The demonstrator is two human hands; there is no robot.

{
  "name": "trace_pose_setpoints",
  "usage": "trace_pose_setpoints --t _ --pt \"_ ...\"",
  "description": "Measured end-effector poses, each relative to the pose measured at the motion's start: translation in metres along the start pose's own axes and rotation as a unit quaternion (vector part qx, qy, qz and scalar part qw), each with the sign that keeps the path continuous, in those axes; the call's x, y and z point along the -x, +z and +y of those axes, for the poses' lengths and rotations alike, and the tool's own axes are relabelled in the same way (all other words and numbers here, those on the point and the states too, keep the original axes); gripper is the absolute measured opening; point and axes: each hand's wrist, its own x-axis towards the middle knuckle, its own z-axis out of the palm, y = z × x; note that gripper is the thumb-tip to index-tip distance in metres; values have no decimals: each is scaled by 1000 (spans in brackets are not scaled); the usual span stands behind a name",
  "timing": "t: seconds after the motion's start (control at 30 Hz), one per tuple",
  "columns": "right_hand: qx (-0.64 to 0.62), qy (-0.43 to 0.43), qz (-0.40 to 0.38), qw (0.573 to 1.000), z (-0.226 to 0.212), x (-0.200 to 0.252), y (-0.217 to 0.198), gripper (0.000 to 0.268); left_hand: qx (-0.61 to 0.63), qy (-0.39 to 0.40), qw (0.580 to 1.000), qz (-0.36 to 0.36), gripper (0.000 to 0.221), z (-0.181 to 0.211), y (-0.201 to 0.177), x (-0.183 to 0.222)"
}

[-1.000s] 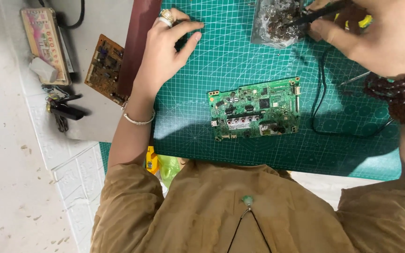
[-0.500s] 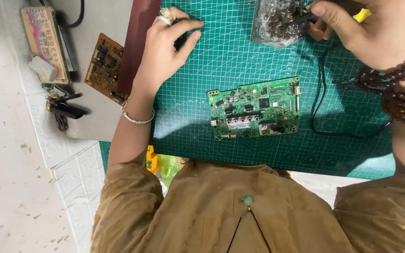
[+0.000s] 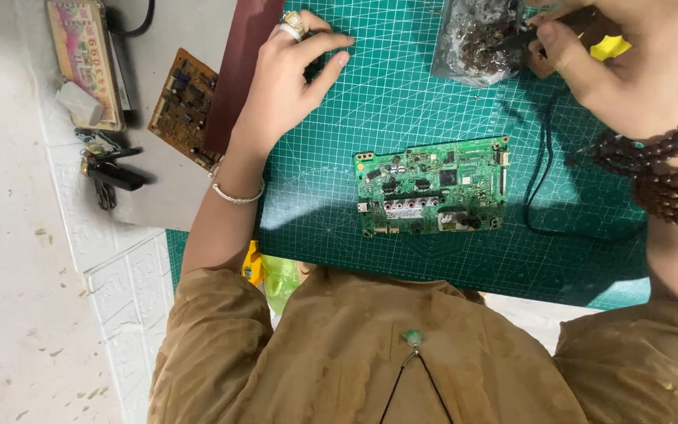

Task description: Testing and inspecting a circuit board using tools on a repair bench.

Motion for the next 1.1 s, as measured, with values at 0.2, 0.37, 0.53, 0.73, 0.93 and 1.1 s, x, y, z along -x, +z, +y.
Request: trace_pose_setpoints --t 0.2,0.37,0.53,0.73,0.93,1.1 --pt "-66 71 9 995 -11 0 3 13 1 -1 1000 0 20 1 0 0" --pt "-61 85 7 994 -21 -7 1 9 -1 -3 1000 1 20 -1 1 0" --pt "-58 13 10 998 -22 -12 -2 11 2 -4 1000 1 21 -2 1 1" --pt "3 49 27 998 -7 5 5 19 3 -6 1000 2 20 -1 1 -1" --pt "161 20 60 985 -6 12 8 16 2 -7 1000 -1 20 0 1 0" --pt "123 31 62 990 -19 7 7 13 7 -2 1000 1 20 1 -1 -2"
